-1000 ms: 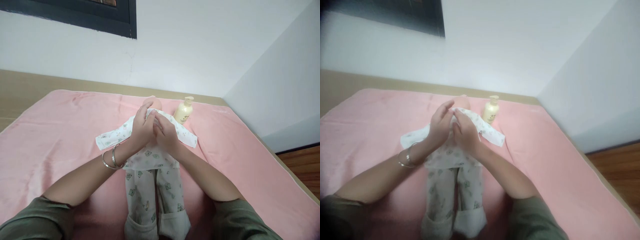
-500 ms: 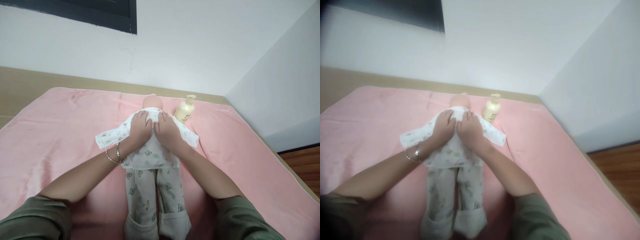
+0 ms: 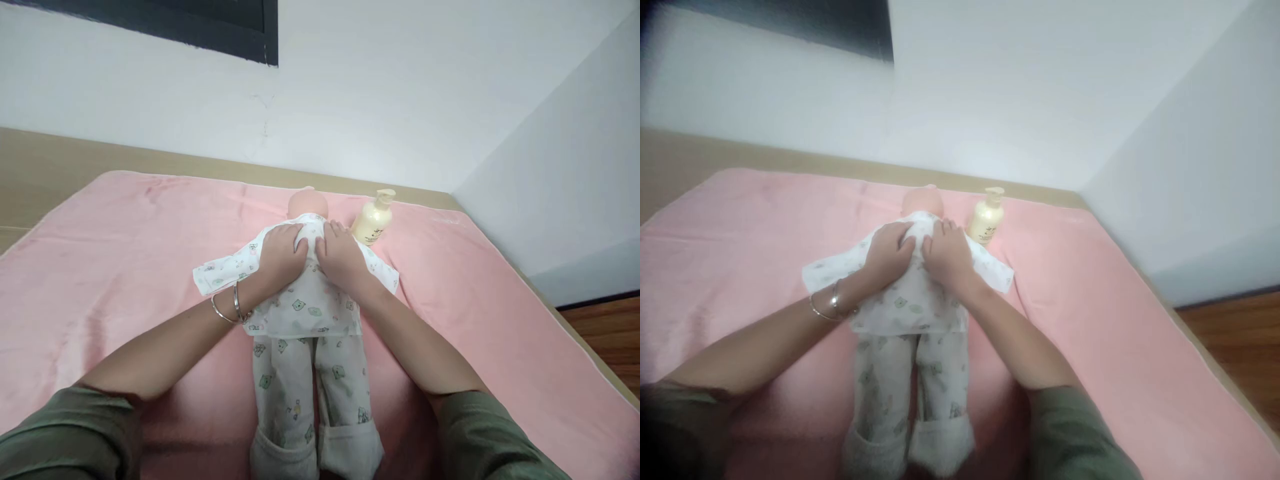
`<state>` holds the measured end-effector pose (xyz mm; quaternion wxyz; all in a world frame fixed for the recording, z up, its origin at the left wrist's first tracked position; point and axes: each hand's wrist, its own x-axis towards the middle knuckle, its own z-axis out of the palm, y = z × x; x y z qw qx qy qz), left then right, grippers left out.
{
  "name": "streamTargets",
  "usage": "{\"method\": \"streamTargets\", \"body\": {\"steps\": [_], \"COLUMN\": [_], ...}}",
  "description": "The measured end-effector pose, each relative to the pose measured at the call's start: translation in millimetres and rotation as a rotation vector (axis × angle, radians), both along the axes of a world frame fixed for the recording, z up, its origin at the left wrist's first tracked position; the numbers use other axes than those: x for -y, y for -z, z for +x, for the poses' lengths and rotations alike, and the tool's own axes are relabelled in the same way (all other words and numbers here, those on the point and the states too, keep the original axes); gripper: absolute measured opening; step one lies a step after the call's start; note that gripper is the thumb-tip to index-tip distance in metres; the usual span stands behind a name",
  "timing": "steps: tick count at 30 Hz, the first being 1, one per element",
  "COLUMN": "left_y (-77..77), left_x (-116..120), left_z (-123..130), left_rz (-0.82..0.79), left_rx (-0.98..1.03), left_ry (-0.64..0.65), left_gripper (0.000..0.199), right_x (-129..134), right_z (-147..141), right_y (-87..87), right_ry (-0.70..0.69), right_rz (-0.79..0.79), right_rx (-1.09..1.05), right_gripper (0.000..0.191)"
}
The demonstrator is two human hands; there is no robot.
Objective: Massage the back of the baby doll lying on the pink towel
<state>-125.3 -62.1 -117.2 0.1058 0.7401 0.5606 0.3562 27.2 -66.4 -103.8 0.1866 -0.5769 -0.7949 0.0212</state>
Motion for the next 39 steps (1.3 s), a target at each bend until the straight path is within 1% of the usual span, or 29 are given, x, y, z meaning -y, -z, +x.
{"method": "streamTargets", "body": {"steps": [2,4,6,8,11,14,16,18,20,22,23,25,27,29,31,32,33,35,37,39], "left_y": [-3.2,-4.2,-2.6,1.2,9.3,16.3,18.2,18.1,17.5,17.9,18.7,21.4,24.4,25.9,25.1,23.8,22.0,17.7,13.6,10.7], "left_x": [-3.0,-5.0,-5.2,-4.1,-1.6,0.2,0.8,0.9,0.4,-0.5,-0.9,-1.0,0.1,2.0,3.4,3.6,3.2,0.9,-1.8,-1.1], "left_z": [-3.0,-4.9,-5.2,-4.2,-2.0,0.0,1.0,1.5,1.5,0.9,0.6,0.0,-0.2,-0.1,0.2,0.1,-0.1,-1.1,-2.4,-2.6], "left_rz": [-0.014,-0.019,-0.012,0.000,0.021,0.039,0.041,0.034,0.021,0.010,0.009,0.023,0.049,0.070,0.071,0.066,0.060,0.046,0.034,0.024], "left_rx": [-0.025,-0.011,0.032,0.080,0.129,0.145,0.135,0.115,0.095,0.082,0.078,0.075,0.074,0.075,0.066,0.056,0.043,0.004,-0.050,-0.111], "left_ry": [0.045,0.071,0.068,0.059,0.014,-0.077,-0.124,-0.140,-0.121,-0.098,-0.087,-0.077,-0.070,-0.071,-0.074,-0.081,-0.093,-0.109,-0.096,-0.059], "left_gripper": [0.031,0.025,0.024,0.025,0.035,0.044,0.046,0.047,0.047,0.048,0.049,0.051,0.052,0.051,0.051,0.051,0.052,0.053,0.051,0.047], "right_x": [20.6,34.5,35.3,23.9,-1.8,-15.5,-10.3,6.1,27.3,42.9,45.5,37.7,16.7,-5.9,-17.3,-16.4,-11.1,8.4,28.7,36.4], "right_z": [-13.5,-23.0,-24.9,-19.1,-3.5,7.2,6.0,-2.3,-13.9,-23.3,-25.5,-23.4,-14.2,-3.1,3.2,3.2,1.0,-8.2,-18.3,-22.8], "right_y": [2.0,2.2,0.6,-2.0,-5.5,-7.8,-8.0,-6.3,-3.2,0.0,1.0,1.5,-0.2,-2.9,-5.1,-5.4,-5.2,-2.9,0.5,3.0], "right_ry": [-0.113,-0.217,-0.271,-0.288,-0.232,-0.084,0.024,0.076,0.017,-0.108,-0.161,-0.210,-0.182,-0.088,0.005,0.037,0.056,0.052,-0.017,-0.115], "right_rz": [0.097,0.122,0.072,-0.015,-0.105,-0.152,-0.157,-0.091,0.020,0.086,0.088,0.039,-0.041,-0.111,-0.138,-0.129,-0.101,0.000,0.108,0.144], "right_rx": [0.026,0.034,0.026,0.003,-0.036,-0.046,-0.024,0.016,0.059,0.085,0.083,0.048,-0.012,-0.063,-0.075,-0.063,-0.043,0.007,0.049,0.059], "right_gripper": [0.053,0.056,0.059,0.059,0.059,0.064,0.068,0.066,0.060,0.058,0.058,0.057,0.058,0.061,0.063,0.062,0.060,0.057,0.055,0.054]}}
